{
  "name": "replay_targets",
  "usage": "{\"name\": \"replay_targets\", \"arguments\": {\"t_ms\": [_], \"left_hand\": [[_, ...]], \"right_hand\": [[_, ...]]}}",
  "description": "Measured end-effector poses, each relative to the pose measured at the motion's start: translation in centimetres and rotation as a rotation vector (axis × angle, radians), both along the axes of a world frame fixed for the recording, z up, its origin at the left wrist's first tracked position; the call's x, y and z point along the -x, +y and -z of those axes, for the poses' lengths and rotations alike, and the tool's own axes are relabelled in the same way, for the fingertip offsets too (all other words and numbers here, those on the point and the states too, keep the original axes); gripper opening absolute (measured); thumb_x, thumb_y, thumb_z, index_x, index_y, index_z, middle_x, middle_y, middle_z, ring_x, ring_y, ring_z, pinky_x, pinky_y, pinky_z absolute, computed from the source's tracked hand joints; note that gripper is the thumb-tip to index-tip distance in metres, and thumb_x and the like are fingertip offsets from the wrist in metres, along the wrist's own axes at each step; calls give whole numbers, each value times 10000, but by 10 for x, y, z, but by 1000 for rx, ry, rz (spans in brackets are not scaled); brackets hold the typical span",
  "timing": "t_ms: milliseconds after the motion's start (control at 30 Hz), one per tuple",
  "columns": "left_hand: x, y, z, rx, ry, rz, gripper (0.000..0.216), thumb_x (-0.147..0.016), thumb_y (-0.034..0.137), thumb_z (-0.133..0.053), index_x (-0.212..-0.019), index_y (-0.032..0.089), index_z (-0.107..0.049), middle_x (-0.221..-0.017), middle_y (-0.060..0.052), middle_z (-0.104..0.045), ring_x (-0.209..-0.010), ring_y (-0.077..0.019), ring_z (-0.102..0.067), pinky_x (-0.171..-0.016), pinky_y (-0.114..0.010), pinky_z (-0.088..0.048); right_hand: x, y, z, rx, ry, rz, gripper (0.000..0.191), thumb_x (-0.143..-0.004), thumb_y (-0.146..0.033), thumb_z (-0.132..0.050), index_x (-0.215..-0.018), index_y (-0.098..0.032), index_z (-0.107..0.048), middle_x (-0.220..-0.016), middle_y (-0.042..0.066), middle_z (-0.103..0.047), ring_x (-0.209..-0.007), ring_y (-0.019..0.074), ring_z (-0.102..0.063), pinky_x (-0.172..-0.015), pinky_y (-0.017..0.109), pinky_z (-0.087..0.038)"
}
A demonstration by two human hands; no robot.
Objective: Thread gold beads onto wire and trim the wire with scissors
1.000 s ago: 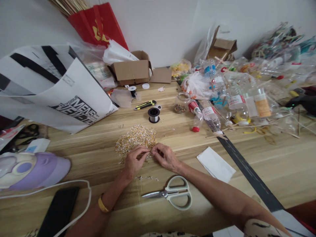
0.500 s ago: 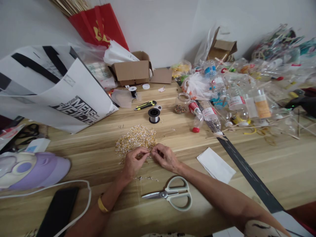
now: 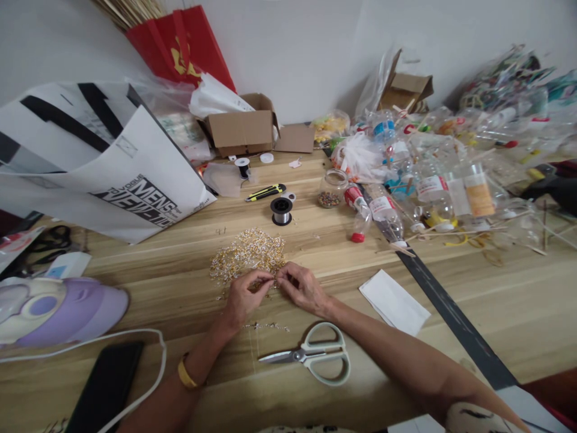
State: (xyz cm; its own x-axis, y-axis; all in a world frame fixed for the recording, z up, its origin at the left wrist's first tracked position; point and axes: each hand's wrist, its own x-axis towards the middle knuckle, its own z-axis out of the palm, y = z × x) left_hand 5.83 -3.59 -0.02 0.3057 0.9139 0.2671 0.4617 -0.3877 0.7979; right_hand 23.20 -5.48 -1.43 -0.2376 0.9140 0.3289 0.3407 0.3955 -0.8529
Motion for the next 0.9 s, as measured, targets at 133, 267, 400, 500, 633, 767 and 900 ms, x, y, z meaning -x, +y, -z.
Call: {"name": "replay_targets", "arguments": {"t_ms": [133,267,400,500,633,767,900], "left_hand": [[2,1,5,94,-70,3,77,-744,225,-646,-779,176,-694,-781,-43,-731,-714,-167,-675,-690,-261,-534],[3,2,9,214,-181,20,97,-725,230,-662,-783,156,-685,-774,-49,-723,-714,-164,-677,-694,-256,-543],[2,2,8,301,-238,19,104,-699,215,-682,-779,151,-665,-773,-47,-717,-720,-162,-680,-696,-254,-550],[2,2,6,346,-277,17,136,-679,198,-693,-801,152,-654,-783,-45,-719,-728,-163,-682,-684,-251,-555],[2,3,5,348,-282,29,102,-685,204,-688,-768,149,-666,-748,-35,-714,-689,-147,-668,-658,-237,-547],[3,4,6,363,-277,17,102,-683,217,-691,-757,147,-685,-736,-34,-717,-668,-144,-659,-641,-233,-540],[3,4,6,366,-273,8,106,-681,224,-695,-754,148,-696,-730,-32,-722,-664,-144,-657,-637,-230,-535]], "right_hand": [[0,0,0,2,21,-4,101,-863,-189,-503,-796,-154,-571,-687,1,-533,-606,110,-477,-566,213,-368],[0,0,1,12,23,-10,122,-871,-224,-507,-800,-155,-578,-690,6,-537,-609,115,-482,-570,218,-377],[0,0,0,14,23,-8,114,-869,-223,-513,-800,-159,-578,-705,9,-544,-621,118,-489,-578,222,-382],[0,1,0,8,31,-11,94,-863,-199,-516,-804,-158,-577,-706,8,-545,-627,117,-492,-584,219,-384],[1,1,1,6,35,-12,98,-860,-204,-521,-793,-159,-577,-702,10,-542,-622,118,-488,-581,221,-386],[0,1,1,16,34,-16,106,-862,-219,-523,-796,-159,-582,-701,10,-541,-617,119,-485,-576,221,-386],[0,1,1,43,38,-14,112,-860,-234,-535,-798,-158,-590,-703,10,-548,-607,115,-482,-568,219,-385]]}}
